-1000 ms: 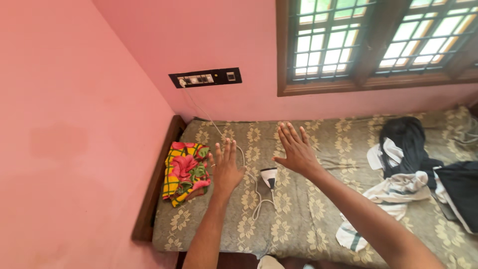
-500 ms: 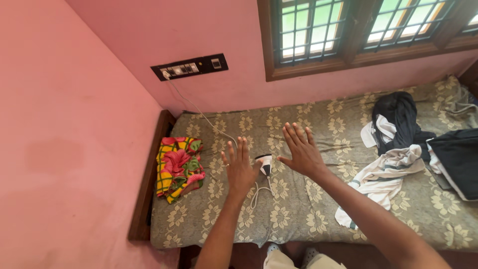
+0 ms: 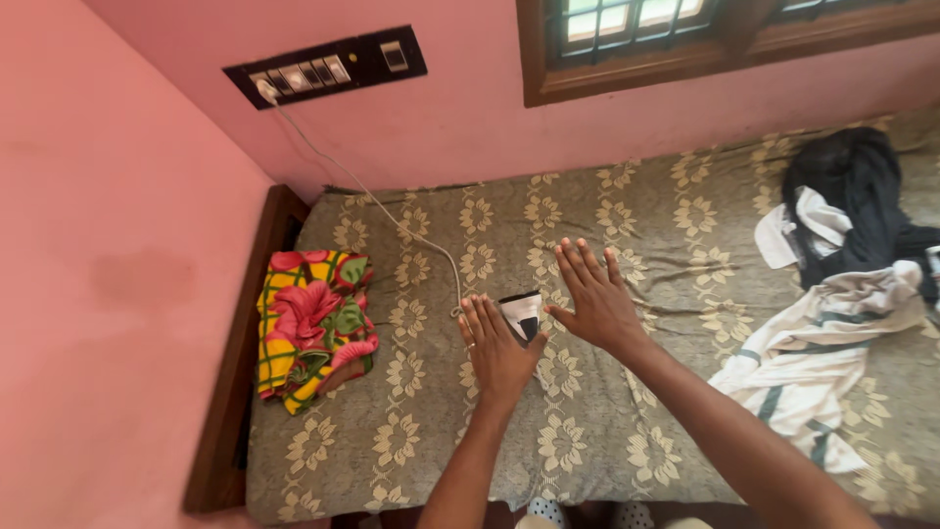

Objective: The person irons a pair of black trousers on a floral-patterned bed sheet using a white iron, including plugging the iron into a wall socket and smoothing the fabric.

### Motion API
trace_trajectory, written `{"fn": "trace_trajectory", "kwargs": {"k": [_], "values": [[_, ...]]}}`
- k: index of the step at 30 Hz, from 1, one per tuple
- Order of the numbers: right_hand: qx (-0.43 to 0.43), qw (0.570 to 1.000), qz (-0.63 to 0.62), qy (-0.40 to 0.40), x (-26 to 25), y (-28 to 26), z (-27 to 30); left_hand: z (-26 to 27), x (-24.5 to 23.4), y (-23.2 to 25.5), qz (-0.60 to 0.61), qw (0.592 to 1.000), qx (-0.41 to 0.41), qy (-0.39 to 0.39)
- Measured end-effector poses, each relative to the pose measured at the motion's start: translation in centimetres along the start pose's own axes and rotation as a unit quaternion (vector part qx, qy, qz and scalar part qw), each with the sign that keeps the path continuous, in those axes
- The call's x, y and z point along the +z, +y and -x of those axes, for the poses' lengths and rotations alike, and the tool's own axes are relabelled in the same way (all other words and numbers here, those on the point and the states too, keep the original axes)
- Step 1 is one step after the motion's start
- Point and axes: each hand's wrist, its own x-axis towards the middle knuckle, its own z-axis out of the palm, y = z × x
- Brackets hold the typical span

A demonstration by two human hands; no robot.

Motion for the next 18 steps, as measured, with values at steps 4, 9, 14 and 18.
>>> {"fn": "trace_trajectory", "kwargs": {"k": [4,9,14,18], "values": [[-0.015,0.999,-0.025,0.03,4.5,-0.1,-0.8,0.1,4.4,-0.6,0.021,0.994,-0.078,-0.072],[-0.016,0.998,-0.053,0.034,9.8,0.5,-0.5,-0.2,10.1,-2.0,0.065,0.988,-0.11,-0.087],[-0.026,0.997,0.064,0.024,14.1,1.8,0.2,-0.3,15.3,-3.5,0.132,0.989,-0.04,0.054],[-0.032,0.999,0.014,0.041,15.4,2.7,0.9,-0.4,16.8,-3.3,0.216,0.97,-0.054,0.095]]}}
